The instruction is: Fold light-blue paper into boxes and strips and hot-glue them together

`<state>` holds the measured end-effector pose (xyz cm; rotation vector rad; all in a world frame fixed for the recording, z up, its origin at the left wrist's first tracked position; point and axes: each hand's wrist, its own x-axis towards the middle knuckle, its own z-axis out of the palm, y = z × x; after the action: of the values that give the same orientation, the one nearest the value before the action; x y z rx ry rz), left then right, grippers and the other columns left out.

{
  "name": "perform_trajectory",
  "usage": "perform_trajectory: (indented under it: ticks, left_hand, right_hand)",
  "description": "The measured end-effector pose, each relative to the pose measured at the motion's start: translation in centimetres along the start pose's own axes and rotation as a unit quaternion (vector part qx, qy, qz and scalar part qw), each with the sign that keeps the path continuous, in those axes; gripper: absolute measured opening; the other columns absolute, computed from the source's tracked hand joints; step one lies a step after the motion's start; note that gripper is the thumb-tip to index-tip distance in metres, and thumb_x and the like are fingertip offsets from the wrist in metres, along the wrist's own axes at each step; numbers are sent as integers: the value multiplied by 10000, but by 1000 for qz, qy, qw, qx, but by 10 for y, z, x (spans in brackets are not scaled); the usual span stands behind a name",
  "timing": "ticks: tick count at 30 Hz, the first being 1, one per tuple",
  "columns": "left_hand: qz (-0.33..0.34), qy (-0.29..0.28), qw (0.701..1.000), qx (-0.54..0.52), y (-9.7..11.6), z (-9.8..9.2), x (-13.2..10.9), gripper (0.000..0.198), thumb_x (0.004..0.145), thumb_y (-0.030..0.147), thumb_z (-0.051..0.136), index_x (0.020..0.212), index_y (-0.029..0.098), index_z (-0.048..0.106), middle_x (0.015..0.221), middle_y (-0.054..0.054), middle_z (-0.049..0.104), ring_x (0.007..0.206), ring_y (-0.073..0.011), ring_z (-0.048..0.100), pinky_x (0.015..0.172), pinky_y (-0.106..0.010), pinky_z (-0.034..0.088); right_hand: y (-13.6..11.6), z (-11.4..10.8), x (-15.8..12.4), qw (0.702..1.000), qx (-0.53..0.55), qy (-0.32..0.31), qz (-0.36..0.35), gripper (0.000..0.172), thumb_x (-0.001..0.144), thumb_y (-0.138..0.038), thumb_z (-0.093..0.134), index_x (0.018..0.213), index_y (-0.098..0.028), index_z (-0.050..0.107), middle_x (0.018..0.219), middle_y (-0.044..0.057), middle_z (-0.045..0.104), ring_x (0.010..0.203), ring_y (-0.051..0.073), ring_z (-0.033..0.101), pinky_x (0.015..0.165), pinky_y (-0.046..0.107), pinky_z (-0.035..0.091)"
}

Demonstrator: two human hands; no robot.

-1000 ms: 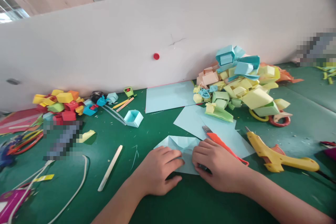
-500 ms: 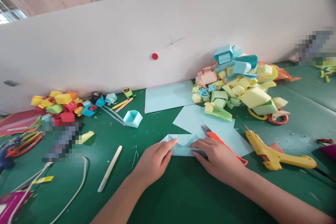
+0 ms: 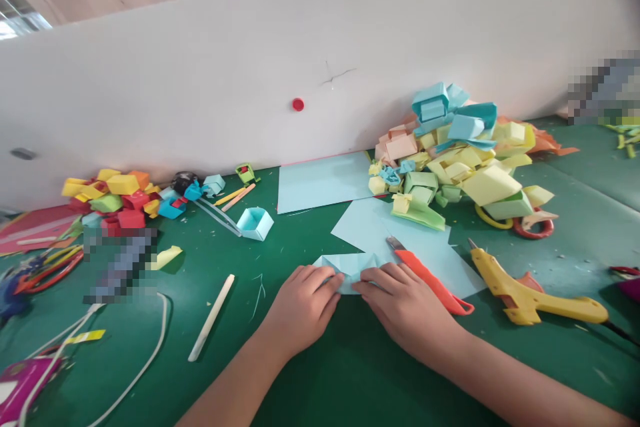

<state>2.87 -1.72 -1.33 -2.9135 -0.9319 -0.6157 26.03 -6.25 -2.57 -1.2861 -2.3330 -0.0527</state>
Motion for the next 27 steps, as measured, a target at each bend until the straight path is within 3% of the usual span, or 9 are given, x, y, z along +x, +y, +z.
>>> perform_trajectory:
  ticks: [6, 10, 15, 20, 27]
  left_hand:
    - [34, 43, 998, 26, -3, 1, 1, 243, 1014, 161, 534, 1190, 174, 701, 1158, -84, 760, 1075, -259, 709, 918, -416, 569]
    - [50, -19, 998, 28, 5, -2, 0, 299, 1034, 225, 501, 1252, 136, 685, 1306, -102, 722, 1217, -266, 672, 1082, -439, 517]
    - [-19, -120, 991, 61, 26, -9, -22, 736, 1021, 554, 488, 1589, 106, 351, 1633, -172, 389, 1493, -346, 413, 1173, -526, 416]
    - [-58, -152, 985, 59, 24, -22, -47, 761, 1054, 549, 418, 1665, 228, 96, 1672, -88, 331, 1517, -292, 384, 1206, -500, 355]
    - [-117, -134, 982, 57, 25, -20, -45, 629, 1075, 442, 422, 1644, 264, 222, 1650, -82, 390, 1442, -293, 472, 1043, -458, 465]
  right_hand:
    - [-3, -4, -2, 999, -2, -26, 35, 331, 1018, -173, 474, 1271, -234, 680, 1158, 89, 703, 956, 265, 631, 846, 454, 517]
    - [-10, -7, -3, 997, -14, -56, 51, 339, 1016, -271, 501, 1304, -232, 675, 1253, 101, 693, 1053, 293, 640, 927, 504, 520]
    - [-23, 1, -20, 996, -76, -51, -4, 584, 1008, -403, 512, 1485, -65, 510, 1531, 190, 539, 1387, 343, 512, 1123, 521, 434]
    - [-22, 7, -45, 992, -119, -35, 10, 752, 1017, -541, 463, 1577, -50, 358, 1601, 223, 428, 1471, 350, 438, 1155, 553, 398]
    - [-22, 4, -53, 992, -111, -34, 43, 846, 1036, -556, 424, 1667, -127, 58, 1624, 180, 402, 1480, 334, 436, 1175, 561, 386]
